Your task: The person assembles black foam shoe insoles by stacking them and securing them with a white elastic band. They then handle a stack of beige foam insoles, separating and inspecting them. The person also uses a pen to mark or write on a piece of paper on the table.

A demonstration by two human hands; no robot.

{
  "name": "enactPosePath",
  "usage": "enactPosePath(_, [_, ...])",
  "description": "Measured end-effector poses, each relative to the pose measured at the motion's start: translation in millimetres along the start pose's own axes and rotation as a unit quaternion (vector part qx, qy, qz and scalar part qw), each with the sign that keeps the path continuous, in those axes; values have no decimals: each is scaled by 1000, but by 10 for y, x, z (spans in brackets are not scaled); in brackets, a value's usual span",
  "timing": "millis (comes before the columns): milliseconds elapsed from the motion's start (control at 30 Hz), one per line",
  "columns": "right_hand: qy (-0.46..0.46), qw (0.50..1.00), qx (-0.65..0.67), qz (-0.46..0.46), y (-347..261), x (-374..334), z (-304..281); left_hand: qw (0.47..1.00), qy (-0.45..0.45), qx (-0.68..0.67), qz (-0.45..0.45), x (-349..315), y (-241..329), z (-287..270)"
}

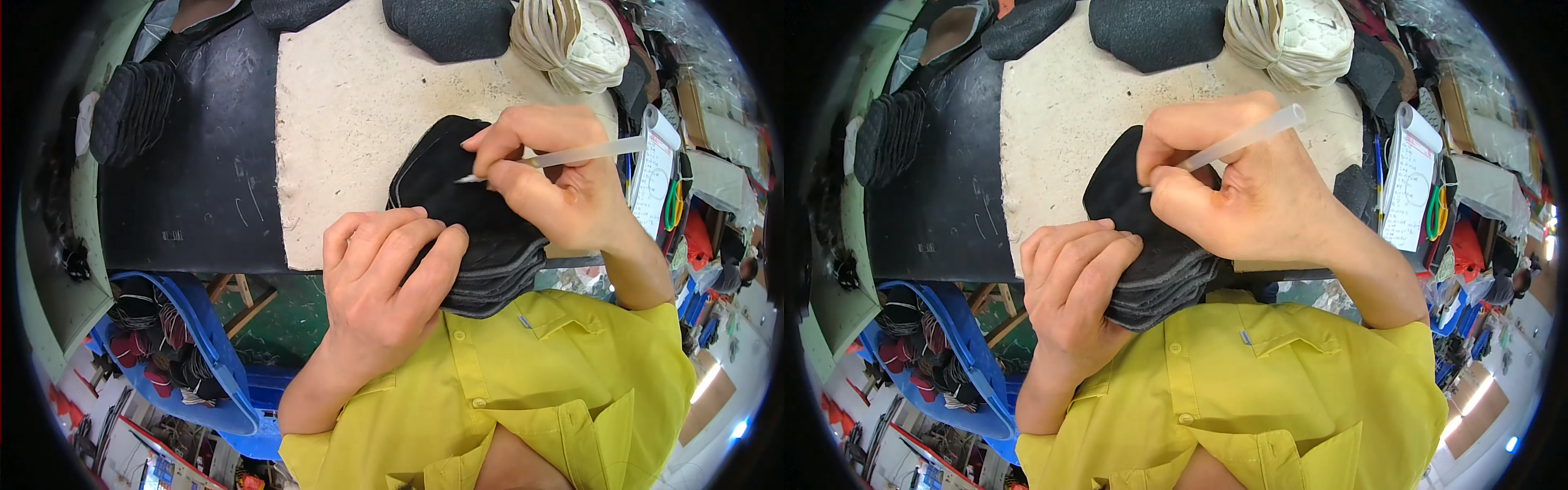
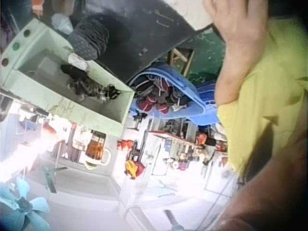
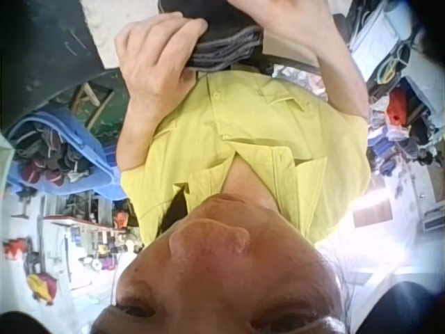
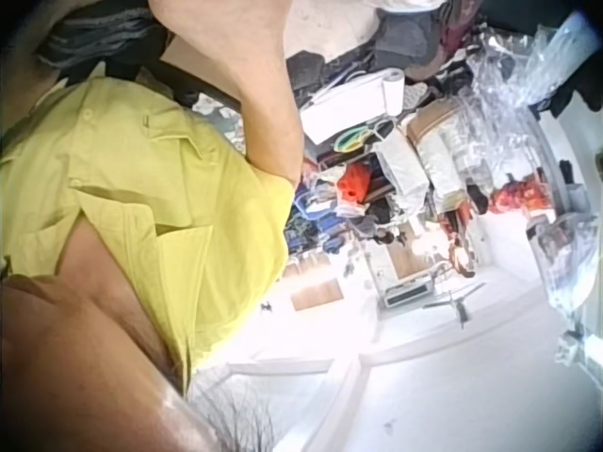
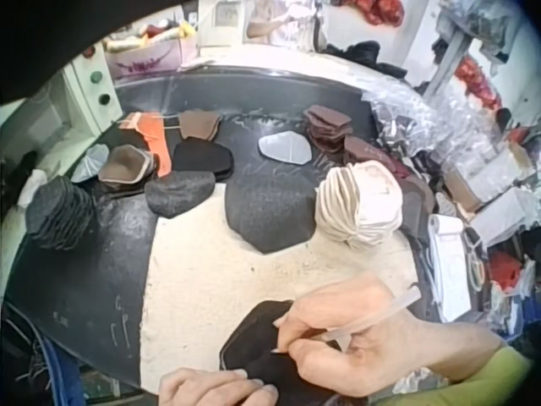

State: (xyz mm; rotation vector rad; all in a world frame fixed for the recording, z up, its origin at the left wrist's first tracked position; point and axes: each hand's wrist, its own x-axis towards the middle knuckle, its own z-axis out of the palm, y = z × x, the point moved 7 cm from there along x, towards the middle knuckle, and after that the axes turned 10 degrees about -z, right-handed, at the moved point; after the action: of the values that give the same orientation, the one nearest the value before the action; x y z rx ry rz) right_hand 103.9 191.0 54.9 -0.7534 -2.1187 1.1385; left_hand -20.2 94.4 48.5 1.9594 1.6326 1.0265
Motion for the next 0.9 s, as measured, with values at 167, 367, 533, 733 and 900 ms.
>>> enactPosePath(167, [28,999,-12,42,4,-11,-107,1000,-4,-3,0,18,-4,-4])
enactPosePath(367, [9,998,-19,52,39,-32,-115,997,-40,-15,-69,66,-54,-27])
enactPosePath(533, [138,979,109,105,168,-88,-324,979,-163,-7,-119,204,-148,23])
enactPosePath(733, [100,957,227,149,239,-137,-238,969,-116,-130,-174,118,-122,-52])
enactPosePath(900, [-4,986,107,132,212,-110,18,971,-134,-175,-88,48,-92,-5])
